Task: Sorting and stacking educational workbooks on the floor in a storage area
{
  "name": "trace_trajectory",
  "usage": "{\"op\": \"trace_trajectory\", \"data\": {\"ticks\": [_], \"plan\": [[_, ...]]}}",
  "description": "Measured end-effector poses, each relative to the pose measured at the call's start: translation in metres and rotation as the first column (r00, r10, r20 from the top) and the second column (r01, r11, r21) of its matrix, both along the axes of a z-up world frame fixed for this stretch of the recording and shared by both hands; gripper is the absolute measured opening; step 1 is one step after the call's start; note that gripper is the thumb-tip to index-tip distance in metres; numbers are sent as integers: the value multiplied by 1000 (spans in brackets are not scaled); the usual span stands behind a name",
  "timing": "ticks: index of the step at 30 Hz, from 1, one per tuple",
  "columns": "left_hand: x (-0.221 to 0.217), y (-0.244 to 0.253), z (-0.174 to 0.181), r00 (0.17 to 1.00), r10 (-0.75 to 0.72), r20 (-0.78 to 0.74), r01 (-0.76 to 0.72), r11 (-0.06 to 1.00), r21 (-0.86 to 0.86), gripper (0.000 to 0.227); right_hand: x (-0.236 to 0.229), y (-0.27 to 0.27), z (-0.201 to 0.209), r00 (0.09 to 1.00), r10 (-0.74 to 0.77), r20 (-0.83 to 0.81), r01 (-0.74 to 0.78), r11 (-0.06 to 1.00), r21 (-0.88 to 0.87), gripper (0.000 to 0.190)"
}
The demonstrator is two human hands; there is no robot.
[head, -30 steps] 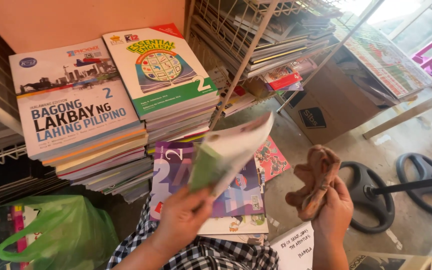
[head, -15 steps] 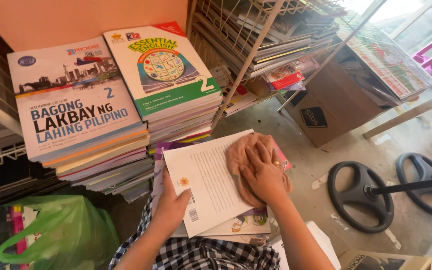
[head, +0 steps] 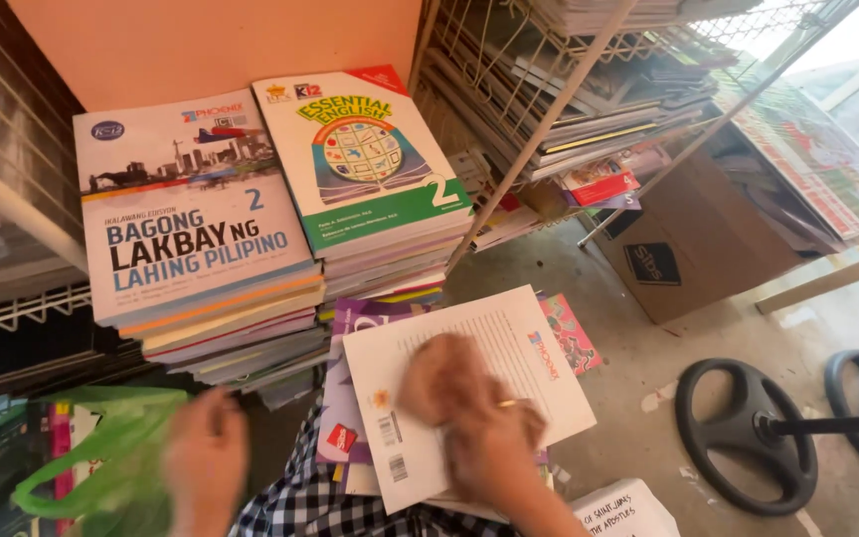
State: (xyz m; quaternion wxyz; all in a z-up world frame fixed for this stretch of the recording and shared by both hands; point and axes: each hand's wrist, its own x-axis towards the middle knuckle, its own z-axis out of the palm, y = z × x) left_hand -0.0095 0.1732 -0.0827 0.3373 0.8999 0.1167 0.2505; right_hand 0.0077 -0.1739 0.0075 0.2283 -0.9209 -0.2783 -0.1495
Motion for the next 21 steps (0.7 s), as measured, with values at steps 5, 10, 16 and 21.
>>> {"op": "trace_trajectory", "data": {"ticks": [5, 10, 16, 21], "plan": [[-66, 117, -145, 730, 618, -291, -425, 744, 515, 81, 13, -57, 16, 908, -405, 107, 403, 914, 43, 40], [-88, 151, -253, 509, 528, -679, -204, 841, 501, 89, 15, -57, 7, 888, -446, 113, 446, 895, 24, 38], [-79, 146, -202, 679, 683, -270, -430, 668, 607, 71, 15, -55, 3, 870, -482, 102, 482, 876, 31, 39], [-56, 145, -137, 750, 601, -276, -494, 787, 369, 89, 17, -53, 0, 865, -492, 101, 492, 870, 26, 40]]}}
